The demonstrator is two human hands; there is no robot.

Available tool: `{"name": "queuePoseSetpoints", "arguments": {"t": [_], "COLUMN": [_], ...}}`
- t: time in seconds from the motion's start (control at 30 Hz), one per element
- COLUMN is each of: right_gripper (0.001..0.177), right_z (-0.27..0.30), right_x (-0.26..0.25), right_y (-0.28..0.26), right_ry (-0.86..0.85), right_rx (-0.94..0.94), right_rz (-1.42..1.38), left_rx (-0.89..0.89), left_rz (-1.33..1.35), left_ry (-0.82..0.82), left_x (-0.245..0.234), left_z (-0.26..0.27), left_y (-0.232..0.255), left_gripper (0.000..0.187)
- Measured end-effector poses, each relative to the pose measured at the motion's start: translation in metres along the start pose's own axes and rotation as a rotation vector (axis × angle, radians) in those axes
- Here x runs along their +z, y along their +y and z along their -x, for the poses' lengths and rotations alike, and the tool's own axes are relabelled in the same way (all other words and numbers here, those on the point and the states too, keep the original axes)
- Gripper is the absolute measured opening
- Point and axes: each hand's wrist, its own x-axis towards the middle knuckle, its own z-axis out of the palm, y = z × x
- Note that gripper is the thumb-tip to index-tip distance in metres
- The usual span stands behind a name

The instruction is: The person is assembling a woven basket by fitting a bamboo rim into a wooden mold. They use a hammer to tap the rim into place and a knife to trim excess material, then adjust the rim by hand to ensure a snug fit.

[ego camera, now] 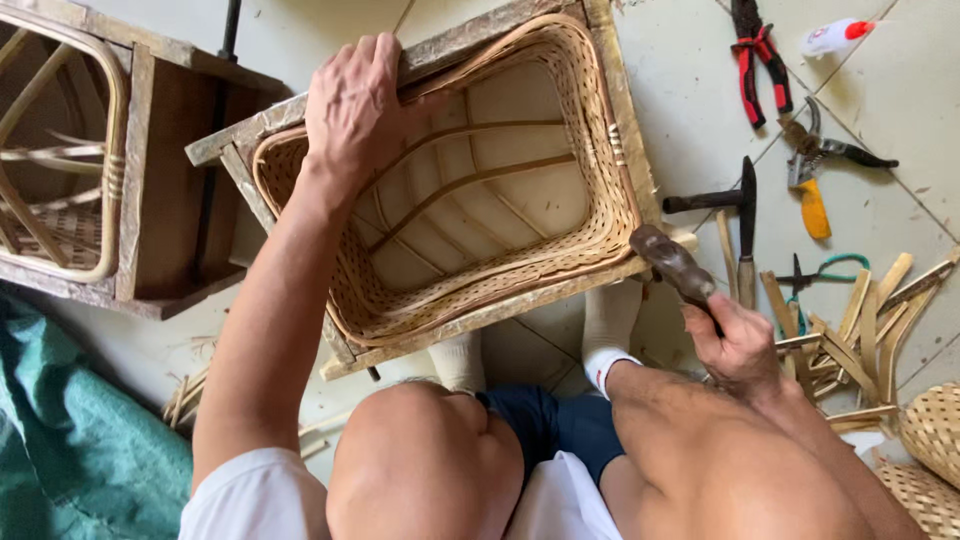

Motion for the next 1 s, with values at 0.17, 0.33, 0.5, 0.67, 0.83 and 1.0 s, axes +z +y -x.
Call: {"name": "queuePoseSetpoints", "arguments": {"t": [0.17, 0.33, 0.5, 0.67, 0.83, 1.0], "right_gripper": [0.009, 0.011, 0.012, 0.016, 0.024, 0.033], "right_z": [0.003, 0.05, 0.132, 0.168, 0.171, 0.152], "right_x": [0.009, 0.025, 0.043, 0.049, 0.055, 0.058], "right_y": [0.017, 0.048, 0.062, 0.084, 0.095, 0.11], "right_ry": [0.019, 0.049, 0.164, 0.185, 0.212, 0.237], "right_rx": [-0.086, -0.002, 0.656, 0.902, 0.956, 0.961], "right_rz": [0.096, 0.164, -0.062, -0.093, -0.134, -0.181], "left_rx": [0.007, -0.047, 0.001, -0.015, -0.076, 0.008], "left_rz": [-0.012, 0.022, -0.106, -0.139, -0.023, 0.078], "left_ry": [0.003, -0.111, -0.074, -0.11, -0.181, 0.219], "left_x": [-0.006, -0.002, 0.032, 0.041, -0.003, -0.037], "left_z": [-0.007, -0.008, -0.005, -0.016, -0.008, 0.018], "left_y": [0.0, -0.002, -0.017, -0.022, -0.001, 0.021], "left_gripper": [0.079, 0.08, 0.058, 0.042, 0.069, 0.098]}}
